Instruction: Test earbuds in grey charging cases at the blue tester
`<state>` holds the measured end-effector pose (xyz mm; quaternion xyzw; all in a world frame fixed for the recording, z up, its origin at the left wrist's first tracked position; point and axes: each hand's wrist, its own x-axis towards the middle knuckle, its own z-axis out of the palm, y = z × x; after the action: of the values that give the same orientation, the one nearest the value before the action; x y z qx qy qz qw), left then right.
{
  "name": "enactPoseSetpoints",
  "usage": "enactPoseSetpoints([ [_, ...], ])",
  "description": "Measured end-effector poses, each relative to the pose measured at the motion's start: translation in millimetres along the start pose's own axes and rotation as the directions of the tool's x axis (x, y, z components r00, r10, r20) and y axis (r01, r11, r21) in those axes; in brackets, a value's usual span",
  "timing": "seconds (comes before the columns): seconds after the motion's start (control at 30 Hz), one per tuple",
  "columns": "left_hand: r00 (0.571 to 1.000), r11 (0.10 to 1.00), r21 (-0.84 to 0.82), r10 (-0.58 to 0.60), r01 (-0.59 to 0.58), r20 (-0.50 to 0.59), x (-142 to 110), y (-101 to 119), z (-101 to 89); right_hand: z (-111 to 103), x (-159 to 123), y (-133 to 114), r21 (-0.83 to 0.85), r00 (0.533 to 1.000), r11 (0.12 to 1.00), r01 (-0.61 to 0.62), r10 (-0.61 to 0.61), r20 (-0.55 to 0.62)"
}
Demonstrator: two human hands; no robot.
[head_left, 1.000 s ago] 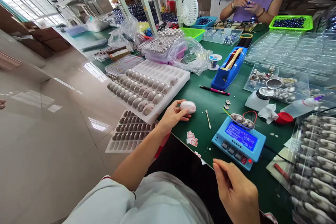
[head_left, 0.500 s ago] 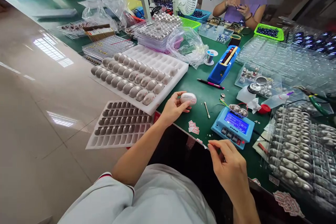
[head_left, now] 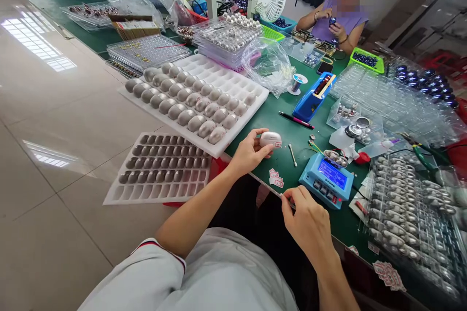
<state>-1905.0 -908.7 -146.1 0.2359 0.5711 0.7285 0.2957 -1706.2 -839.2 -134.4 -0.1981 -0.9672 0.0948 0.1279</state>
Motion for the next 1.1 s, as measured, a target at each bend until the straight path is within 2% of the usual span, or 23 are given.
enactPoseSetpoints([
  [0.1,1.0,1.0,-0.017,0.003,-0.002,0.012,-0.3,-0.1,-1.2,-0.5,0.4,4.1,0.174,0.998,0.983,-0.058,0.061,-0.009],
  [0.17,1.0,1.0,-0.021,0.005,-0.005,0.025,-0.6,-0.2,-2.1,-2.8,0.7,7.1,0.362,0.989,0.923,-0.135,0.146,-0.005],
  [0.27,0.998,0.999,-0.039,0.004,-0.002,0.061,-1.5,0.5,-4.1,-7.5,2.1,9.3,0.619,0.954,0.736,-0.274,0.287,0.081],
  [0.4,0.99,0.996,-0.081,-0.022,0.033,0.14,-3.8,4.7,-8.5,-10.8,6.1,7.5,0.805,0.91,0.46,-0.375,0.348,0.226],
  [0.47,0.977,0.994,-0.086,-0.043,0.063,0.209,-5.4,7.6,-11.4,-10.6,8.4,6.4,0.836,0.903,0.394,-0.383,0.35,0.249],
  [0.5,0.966,0.994,-0.081,-0.053,0.076,0.252,-6.2,8.9,-12.9,-10.2,9.7,6.0,0.842,0.905,0.389,-0.374,0.352,0.239],
  [0.57,0.94,0.994,-0.062,-0.065,0.091,0.334,-7.3,10.6,-15.6,-9.4,12.9,5.0,0.832,0.919,0.458,-0.314,0.365,0.147],
  [0.63,0.923,0.995,-0.043,-0.067,0.09,0.379,-7.4,11.0,-17.3,-8.9,18.1,3.2,0.744,0.934,0.639,-0.192,0.351,-0.06],
  [0.7,0.922,0.995,-0.036,-0.068,0.088,0.382,-6.9,10.6,-18.0,-8.6,25.8,0.8,0.553,0.923,0.832,-0.046,0.247,-0.295],
  [0.77,0.923,0.995,-0.032,-0.072,0.091,0.377,-6.2,10.0,-17.9,-8.5,35.3,-1.2,0.351,0.894,0.934,0.066,0.101,-0.437],
  [0.93,0.91,0.996,0.005,-0.081,0.087,0.406,-6.7,10.2,-18.2,-9.4,55.6,1.0,0.071,0.85,0.979,0.193,-0.131,-0.51],
  [1.1,0.901,0.996,0.02,-0.084,0.083,0.426,-5.7,9.1,-20.1,-12.9,61.8,7.4,0.001,0.844,0.962,0.273,-0.239,-0.481],
])
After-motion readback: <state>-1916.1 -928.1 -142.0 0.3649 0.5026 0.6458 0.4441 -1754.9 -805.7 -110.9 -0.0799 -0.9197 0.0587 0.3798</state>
